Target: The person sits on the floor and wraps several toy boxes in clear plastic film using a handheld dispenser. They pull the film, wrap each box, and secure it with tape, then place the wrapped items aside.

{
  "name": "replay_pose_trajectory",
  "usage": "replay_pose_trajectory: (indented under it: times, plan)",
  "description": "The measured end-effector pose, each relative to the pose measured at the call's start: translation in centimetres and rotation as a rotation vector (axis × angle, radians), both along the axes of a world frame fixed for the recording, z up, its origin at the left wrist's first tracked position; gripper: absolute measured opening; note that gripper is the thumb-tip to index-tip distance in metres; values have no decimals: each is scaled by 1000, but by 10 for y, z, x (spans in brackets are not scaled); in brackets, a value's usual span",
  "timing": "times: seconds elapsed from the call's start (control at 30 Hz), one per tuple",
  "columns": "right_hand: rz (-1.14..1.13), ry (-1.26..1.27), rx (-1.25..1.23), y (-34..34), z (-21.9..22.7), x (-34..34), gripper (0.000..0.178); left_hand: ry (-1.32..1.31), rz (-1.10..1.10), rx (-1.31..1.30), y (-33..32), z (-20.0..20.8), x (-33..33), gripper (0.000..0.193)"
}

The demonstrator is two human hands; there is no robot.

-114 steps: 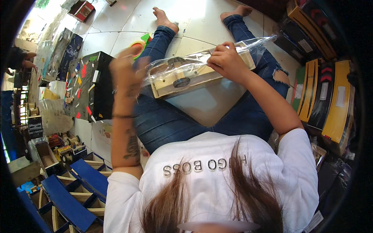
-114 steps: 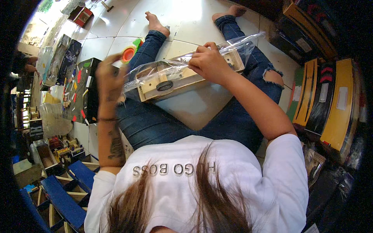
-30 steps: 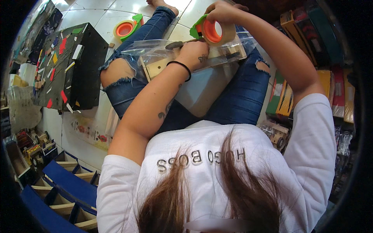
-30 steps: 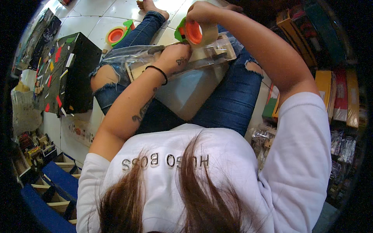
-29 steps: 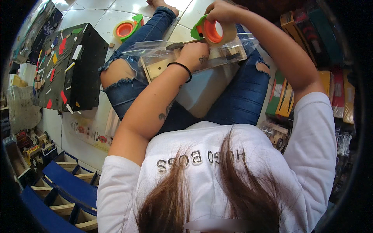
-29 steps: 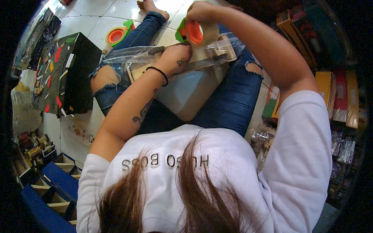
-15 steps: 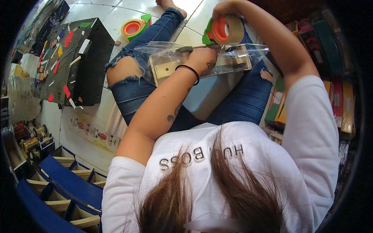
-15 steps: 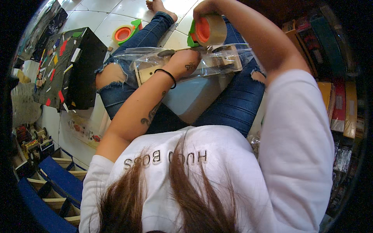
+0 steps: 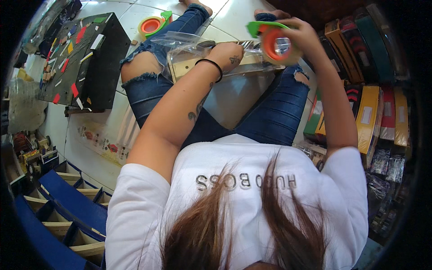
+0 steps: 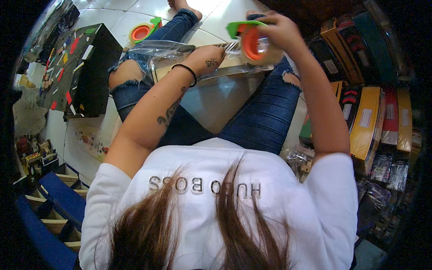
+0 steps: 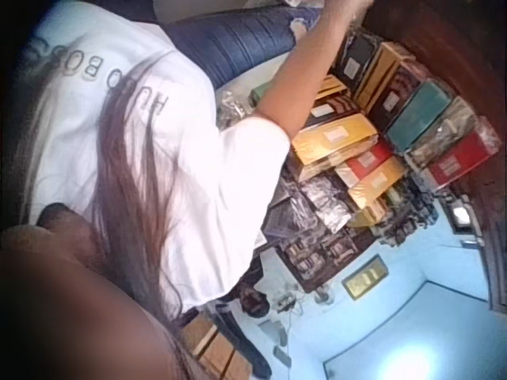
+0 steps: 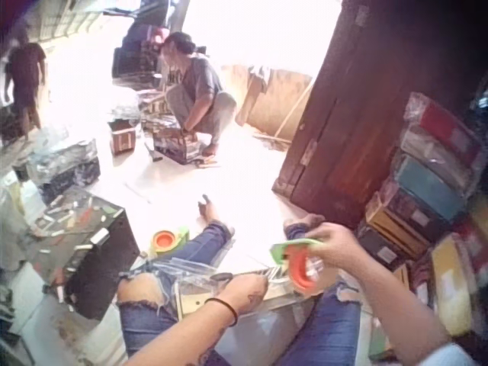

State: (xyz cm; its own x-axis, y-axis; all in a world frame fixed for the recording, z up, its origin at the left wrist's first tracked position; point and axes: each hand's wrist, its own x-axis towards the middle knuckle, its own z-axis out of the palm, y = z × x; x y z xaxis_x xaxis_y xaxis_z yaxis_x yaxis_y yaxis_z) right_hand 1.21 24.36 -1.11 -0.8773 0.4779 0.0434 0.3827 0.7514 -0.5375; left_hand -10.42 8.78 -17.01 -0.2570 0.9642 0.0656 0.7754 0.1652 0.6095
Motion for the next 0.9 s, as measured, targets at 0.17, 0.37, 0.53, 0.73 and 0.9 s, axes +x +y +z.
replay_pose_trajectory:
  times: [0.17,0.37,0.53,0.73,0.9]
  plan:
    - [113,-376,245,26,-53,-95,44,9,1,8,-3,3,0,24]
    - [168,-656,76,32,-49,-138,39,-23,-6,8,-2,2,-2,16]
    - [150,-786,79,17,-30,-145,43,-12,-24,-22,-1,3,-2,18]
    - [308,-674,173,15,-37,-124,28,-61,-5,17,0,1,-2,17]
    - [-89,-1010,-31,16,-47,-178,30,-4,1,-10,0,3,-1,18]
